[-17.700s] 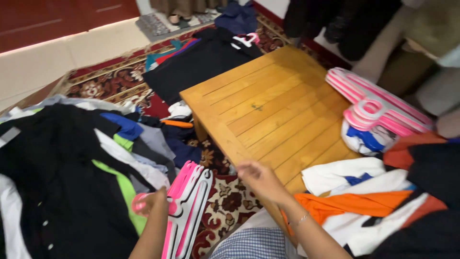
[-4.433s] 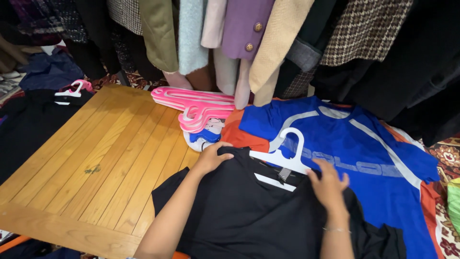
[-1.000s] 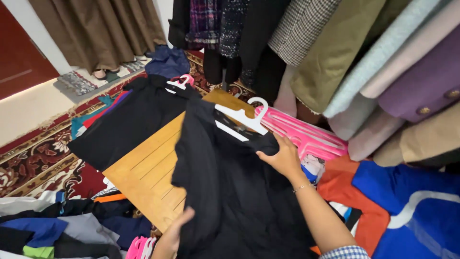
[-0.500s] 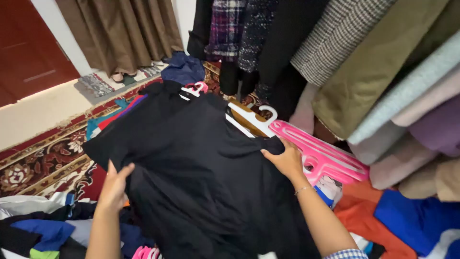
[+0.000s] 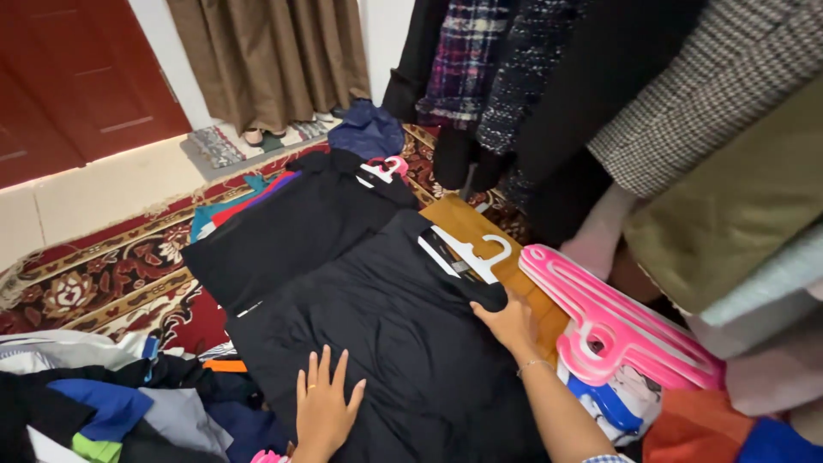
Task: The person hangs several shirts on hangers. They place a black shirt, a blue shirt, and an orange shirt onto hangers and arrange them on a wooden table.
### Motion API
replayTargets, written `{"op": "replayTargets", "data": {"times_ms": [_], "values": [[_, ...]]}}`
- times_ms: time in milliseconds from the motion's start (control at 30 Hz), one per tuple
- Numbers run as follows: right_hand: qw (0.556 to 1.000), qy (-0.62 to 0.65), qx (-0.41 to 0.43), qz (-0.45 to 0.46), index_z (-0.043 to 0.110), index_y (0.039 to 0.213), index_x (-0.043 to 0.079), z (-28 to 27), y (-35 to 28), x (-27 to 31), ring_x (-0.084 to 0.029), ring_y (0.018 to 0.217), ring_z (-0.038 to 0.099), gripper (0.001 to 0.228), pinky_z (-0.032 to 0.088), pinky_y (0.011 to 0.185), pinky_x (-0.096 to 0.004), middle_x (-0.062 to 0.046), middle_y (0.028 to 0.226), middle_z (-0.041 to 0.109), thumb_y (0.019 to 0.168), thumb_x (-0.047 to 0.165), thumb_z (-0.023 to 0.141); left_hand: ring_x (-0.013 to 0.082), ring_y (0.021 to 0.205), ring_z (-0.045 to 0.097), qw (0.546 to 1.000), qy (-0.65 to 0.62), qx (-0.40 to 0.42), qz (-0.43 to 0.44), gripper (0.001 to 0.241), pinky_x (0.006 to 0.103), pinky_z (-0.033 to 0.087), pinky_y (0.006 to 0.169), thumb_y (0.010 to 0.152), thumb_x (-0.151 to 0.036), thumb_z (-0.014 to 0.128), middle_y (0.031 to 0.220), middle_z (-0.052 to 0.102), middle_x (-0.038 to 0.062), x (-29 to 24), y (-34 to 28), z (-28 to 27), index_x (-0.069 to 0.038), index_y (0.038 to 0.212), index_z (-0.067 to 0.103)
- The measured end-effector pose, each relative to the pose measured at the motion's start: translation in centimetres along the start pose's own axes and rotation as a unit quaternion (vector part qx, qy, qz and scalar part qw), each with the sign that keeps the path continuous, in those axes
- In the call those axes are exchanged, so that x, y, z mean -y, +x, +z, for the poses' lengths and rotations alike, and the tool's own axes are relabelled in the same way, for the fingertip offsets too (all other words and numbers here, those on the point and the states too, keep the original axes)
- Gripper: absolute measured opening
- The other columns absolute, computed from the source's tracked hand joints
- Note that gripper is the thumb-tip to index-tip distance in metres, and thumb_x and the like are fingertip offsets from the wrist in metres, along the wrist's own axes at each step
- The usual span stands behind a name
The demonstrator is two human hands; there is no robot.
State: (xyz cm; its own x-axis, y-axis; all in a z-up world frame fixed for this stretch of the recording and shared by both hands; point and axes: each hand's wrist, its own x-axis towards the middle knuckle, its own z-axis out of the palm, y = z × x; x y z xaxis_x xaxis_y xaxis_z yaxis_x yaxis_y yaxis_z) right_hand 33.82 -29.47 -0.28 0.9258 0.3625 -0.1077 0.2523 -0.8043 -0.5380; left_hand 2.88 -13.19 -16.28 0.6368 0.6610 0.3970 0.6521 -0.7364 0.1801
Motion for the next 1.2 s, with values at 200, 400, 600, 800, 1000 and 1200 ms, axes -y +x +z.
{"op": "replayTargets", "data": {"times_ms": [200,400,600,800,1000,1200], "values": [[0.998,-0.032,-0.021,-0.045,0.055,0.145,0.018,1.7,5.0,-1.8,-0.036,0.128,0.058,0.089,0.047,0.107,-0.046,-0.017,0.135,0.063,0.072,0.067,0.074,0.0313,0.148,0.041,0.999,0.017,-0.039,0.013,0.072,0.0517,0.036,0.116,0.083,-0.063,0.062,0.158,0.046,0.007,-0.2,0.7,0.8,-0.031,0.146,0.053],[0.987,-0.037,-0.105,-0.117,0.066,0.128,0.008,5.9,9.5,-3.4,-0.038,0.119,0.063,0.083,0.047,0.105,-0.045,-0.018,0.123,0.07,0.071,0.066,0.077,0.0279,0.151,0.037,1.0,0.002,-0.028,-0.006,0.075,0.0531,0.036,0.115,0.079,-0.064,0.064,0.161,0.042,0.001,0.1,1.6,2.4,-0.036,0.147,0.052],[0.988,-0.086,-0.109,-0.061,0.054,0.147,0.009,8.4,12.2,-6.0,-0.036,0.14,0.047,0.101,0.042,0.112,-0.051,-0.015,0.147,0.057,0.075,0.078,0.066,0.0274,0.15,0.036,1.0,-0.018,0.004,0.02,0.071,0.0508,0.032,0.117,0.084,-0.061,0.063,0.161,0.043,0.002,0.2,4.1,1.8,-0.033,0.148,0.052],[0.982,-0.103,-0.157,-0.028,0.06,0.144,0.013,8.4,12.2,-8.2,-0.026,0.145,0.039,0.088,0.025,0.121,-0.048,-0.01,0.148,0.051,0.084,0.078,0.056,0.0266,0.154,0.026,0.989,-0.077,0.129,0.004,0.064,0.0524,0.023,0.121,0.091,-0.057,0.06,0.164,0.035,0.0,-0.2,5.7,-0.6,-0.033,0.15,0.049],[0.931,-0.159,-0.311,-0.11,0.064,0.134,0.016,10.5,9.3,-8.5,-0.033,0.131,0.052,0.07,0.038,0.106,-0.056,-0.013,0.136,0.059,0.083,0.064,0.069,0.0294,0.152,0.03,0.994,-0.083,0.067,0.037,0.063,0.053,0.023,0.12,0.09,-0.055,0.06,0.162,0.039,0.005,-0.2,5.4,-0.9,-0.029,0.147,0.054],[0.954,-0.135,-0.176,-0.2,0.062,0.133,0.023,11.9,-1.7,-7.5,-0.03,0.137,0.048,0.062,0.039,0.107,-0.059,-0.011,0.147,0.051,0.084,0.061,0.065,0.0302,0.153,0.028,0.993,-0.065,0.084,0.041,0.065,0.053,0.023,0.121,0.091,-0.056,0.056,0.163,0.037,0.007,-0.2,5.4,-0.9,-0.029,0.15,0.05]]}}
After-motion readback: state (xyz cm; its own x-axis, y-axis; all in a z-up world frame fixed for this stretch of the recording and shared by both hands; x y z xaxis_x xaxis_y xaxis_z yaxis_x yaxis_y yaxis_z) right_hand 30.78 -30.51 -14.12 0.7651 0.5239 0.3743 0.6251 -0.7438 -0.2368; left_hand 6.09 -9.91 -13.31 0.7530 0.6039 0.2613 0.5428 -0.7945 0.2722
